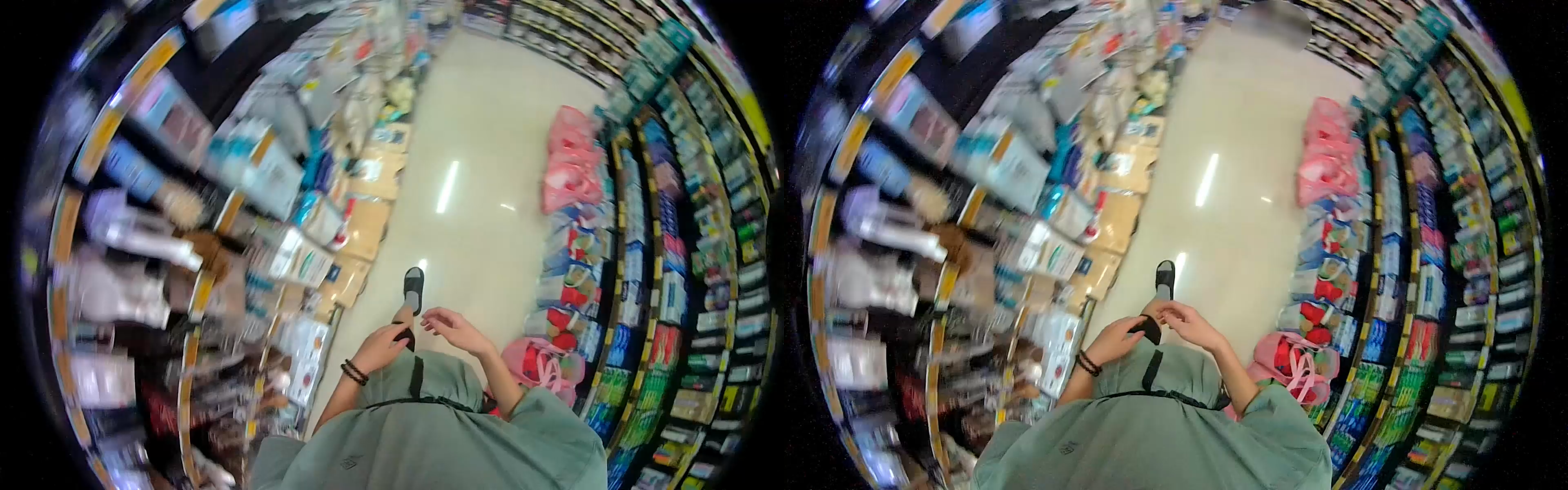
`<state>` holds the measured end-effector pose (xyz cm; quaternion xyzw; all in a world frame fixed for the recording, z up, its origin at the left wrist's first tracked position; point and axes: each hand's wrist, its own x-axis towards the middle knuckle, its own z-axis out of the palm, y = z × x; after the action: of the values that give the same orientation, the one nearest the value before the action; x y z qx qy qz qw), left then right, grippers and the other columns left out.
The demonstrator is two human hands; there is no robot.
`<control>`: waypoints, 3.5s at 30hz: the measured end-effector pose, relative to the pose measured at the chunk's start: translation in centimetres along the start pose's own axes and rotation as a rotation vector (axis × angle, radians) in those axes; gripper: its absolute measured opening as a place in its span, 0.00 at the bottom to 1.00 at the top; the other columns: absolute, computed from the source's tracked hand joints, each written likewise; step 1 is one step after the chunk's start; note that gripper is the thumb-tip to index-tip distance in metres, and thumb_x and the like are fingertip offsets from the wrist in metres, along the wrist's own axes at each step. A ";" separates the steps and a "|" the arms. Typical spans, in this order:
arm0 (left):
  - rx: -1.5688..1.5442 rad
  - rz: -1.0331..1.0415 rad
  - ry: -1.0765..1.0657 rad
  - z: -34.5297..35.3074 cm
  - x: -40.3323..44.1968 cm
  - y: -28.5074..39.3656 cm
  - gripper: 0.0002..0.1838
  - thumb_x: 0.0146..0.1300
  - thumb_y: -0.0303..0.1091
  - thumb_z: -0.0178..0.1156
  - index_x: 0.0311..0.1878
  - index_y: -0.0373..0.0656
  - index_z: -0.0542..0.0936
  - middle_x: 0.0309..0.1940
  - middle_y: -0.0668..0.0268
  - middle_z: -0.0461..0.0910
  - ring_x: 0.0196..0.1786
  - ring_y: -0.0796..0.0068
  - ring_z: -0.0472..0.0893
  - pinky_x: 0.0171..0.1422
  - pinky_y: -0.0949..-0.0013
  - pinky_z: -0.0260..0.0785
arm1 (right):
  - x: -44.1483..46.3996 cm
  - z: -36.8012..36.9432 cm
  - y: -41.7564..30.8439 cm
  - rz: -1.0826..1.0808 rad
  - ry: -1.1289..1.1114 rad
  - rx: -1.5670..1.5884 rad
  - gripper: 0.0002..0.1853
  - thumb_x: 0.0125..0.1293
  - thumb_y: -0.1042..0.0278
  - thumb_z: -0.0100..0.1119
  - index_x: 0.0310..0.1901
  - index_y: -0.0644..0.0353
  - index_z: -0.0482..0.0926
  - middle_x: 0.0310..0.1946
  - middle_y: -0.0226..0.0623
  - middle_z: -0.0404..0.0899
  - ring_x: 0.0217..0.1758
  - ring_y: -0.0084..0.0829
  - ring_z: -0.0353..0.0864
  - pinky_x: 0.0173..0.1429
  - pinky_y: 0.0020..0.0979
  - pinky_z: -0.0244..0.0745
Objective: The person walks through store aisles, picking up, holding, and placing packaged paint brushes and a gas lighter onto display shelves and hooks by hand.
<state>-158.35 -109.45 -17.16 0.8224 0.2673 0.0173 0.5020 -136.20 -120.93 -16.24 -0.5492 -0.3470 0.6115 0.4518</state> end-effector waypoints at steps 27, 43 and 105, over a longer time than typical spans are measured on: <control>0.518 0.600 -0.595 -18.4 68.6 17.2 0.20 0.68 0.38 0.58 0.60 0.42 0.74 0.44 0.54 0.80 0.48 0.50 0.80 0.51 0.51 0.73 | 27.3 -47.2 -20.1 0.058 0.543 -0.218 0.25 0.74 0.60 0.54 0.67 0.62 0.66 0.47 0.47 0.83 0.50 0.38 0.83 0.55 0.36 0.77; 0.293 0.335 -0.499 -29.0 106.0 19.0 0.22 0.67 0.40 0.60 0.61 0.40 0.74 0.52 0.50 0.80 0.55 0.46 0.77 0.59 0.53 0.70 | 53.9 -74.5 -40.6 -0.192 0.275 -0.153 0.22 0.75 0.60 0.52 0.64 0.65 0.71 0.55 0.49 0.80 0.57 0.41 0.81 0.62 0.36 0.74; 0.006 0.459 -0.120 -67.9 252.1 40.8 0.13 0.64 0.31 0.62 0.50 0.39 0.80 0.45 0.51 0.82 0.49 0.48 0.80 0.53 0.54 0.74 | 141.5 -187.0 -97.8 -0.194 0.503 -0.320 0.15 0.76 0.64 0.52 0.56 0.64 0.77 0.45 0.44 0.83 0.47 0.33 0.83 0.51 0.33 0.78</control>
<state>54.61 46.80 -9.89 0.8626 0.0430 0.0814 0.4974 66.38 32.08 -6.04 -0.7117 -0.3669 0.3483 0.4875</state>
